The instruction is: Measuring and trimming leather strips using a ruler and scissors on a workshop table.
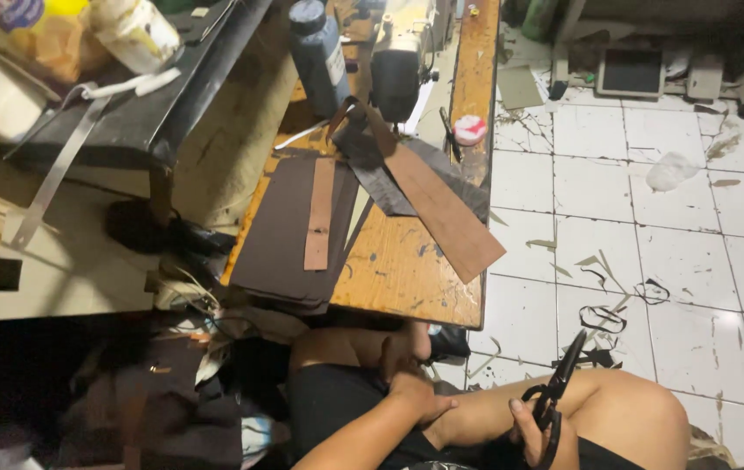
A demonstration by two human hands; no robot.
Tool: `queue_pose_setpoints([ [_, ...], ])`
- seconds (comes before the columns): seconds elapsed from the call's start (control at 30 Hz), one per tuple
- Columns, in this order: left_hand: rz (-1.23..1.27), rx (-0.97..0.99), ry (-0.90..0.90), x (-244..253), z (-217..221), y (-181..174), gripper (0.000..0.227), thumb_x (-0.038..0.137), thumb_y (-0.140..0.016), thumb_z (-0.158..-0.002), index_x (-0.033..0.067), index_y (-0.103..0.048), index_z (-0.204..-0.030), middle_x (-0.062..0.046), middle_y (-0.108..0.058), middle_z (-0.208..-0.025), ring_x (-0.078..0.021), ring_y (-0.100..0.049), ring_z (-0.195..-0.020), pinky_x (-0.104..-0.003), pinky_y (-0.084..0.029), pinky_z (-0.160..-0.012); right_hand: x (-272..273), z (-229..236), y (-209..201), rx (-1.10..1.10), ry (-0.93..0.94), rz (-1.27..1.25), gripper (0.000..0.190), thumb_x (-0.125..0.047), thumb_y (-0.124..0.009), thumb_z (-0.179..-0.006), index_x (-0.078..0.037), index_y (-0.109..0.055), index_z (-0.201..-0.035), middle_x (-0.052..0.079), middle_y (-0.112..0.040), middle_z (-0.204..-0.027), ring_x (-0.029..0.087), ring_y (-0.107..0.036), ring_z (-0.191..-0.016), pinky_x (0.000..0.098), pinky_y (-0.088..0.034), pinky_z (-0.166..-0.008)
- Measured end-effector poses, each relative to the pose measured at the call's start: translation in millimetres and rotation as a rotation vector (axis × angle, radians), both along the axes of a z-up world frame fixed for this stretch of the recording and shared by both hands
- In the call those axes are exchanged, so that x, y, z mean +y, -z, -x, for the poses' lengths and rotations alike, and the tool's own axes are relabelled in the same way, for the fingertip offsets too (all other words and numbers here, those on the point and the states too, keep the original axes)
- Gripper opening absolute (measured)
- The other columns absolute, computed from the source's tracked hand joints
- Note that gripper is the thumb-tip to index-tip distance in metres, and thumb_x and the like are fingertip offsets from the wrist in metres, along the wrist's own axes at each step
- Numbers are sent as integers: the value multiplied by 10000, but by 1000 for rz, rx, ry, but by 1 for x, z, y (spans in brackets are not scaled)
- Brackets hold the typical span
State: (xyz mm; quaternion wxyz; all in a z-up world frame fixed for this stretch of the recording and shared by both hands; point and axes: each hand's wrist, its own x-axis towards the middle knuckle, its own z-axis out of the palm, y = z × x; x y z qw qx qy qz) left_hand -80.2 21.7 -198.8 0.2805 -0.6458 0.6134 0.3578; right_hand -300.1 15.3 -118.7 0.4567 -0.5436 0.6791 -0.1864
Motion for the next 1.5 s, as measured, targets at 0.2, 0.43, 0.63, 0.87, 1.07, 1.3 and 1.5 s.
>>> queue_pose_setpoints([
  [0.2, -126, 322, 229, -25, -15, -85, 855, 708, -395, -847, 32, -668, -1293, -229, -664, -1324, -420, -643, -1177, -509, -502, -946, -7, -8, -7, -123, 258, 51, 504, -280, -716, -914, 27, -627, -524, 148, -665, -533, 263, -661, -590, 338, -501, -721],
  [0.43, 229, 1078, -207, -110, -76, -218, 368, 379, -655, -927, 166, -689, -1226, -47, -725, -1223, -186, -671, -1151, -342, -542, -1003, -33, -7, 24, -164, 331, 159, 355, -137, -762, -912, 66, -696, -629, 155, -673, -694, 268, -668, -719, 323, -508, -803],
  [0.63, 861, 267, -557, -204, -154, -185, 532, 335, -585, -993, 142, -487, -1480, -89, -471, -1524, -303, -411, -1403, -512, -358, -1157, -51, -10, 43, -227, 339, 291, 250, -116, -822, -851, 41, -657, -747, 113, -596, -707, 222, -596, -710, 301, -493, -794],
  [0.87, 996, 110, 98, -243, -193, -131, 683, 168, -632, -852, 254, -500, -1517, -51, -558, -1459, -354, -457, -1398, -554, -266, -1201, -64, 2, 74, -126, 372, 124, 286, -171, -901, -819, 71, -754, -781, 246, -682, -725, 350, -661, -789, 444, -492, -846],
  [1.07, 1066, 34, 195, -254, -190, -138, 599, 247, -726, -716, 252, -625, -1307, -57, -598, -1240, -310, -519, -1262, -500, -315, -1167, -69, -3, 52, -112, 343, 78, 330, -208, -872, -836, 61, -718, -724, 229, -666, -672, 341, -655, -731, 424, -484, -798],
  [1.3, 1136, 114, 288, -242, -195, -185, 296, 177, -825, -712, 93, -571, -838, -89, -669, -729, -327, -649, -830, -617, -306, -1178, -66, -1, 41, -97, 315, 43, 417, -263, -795, -883, 26, -656, -617, 129, -647, -624, 252, -647, -660, 326, -497, -750],
  [1.5, 987, 350, -283, -178, -186, -311, 204, 300, -703, -901, 203, -547, -991, 3, -755, -871, -275, -744, -845, -445, -498, -686, -67, -5, 30, -65, 308, 13, 400, -238, -775, -908, 46, -685, -642, 146, -675, -635, 256, -643, -685, 326, -502, -761],
])
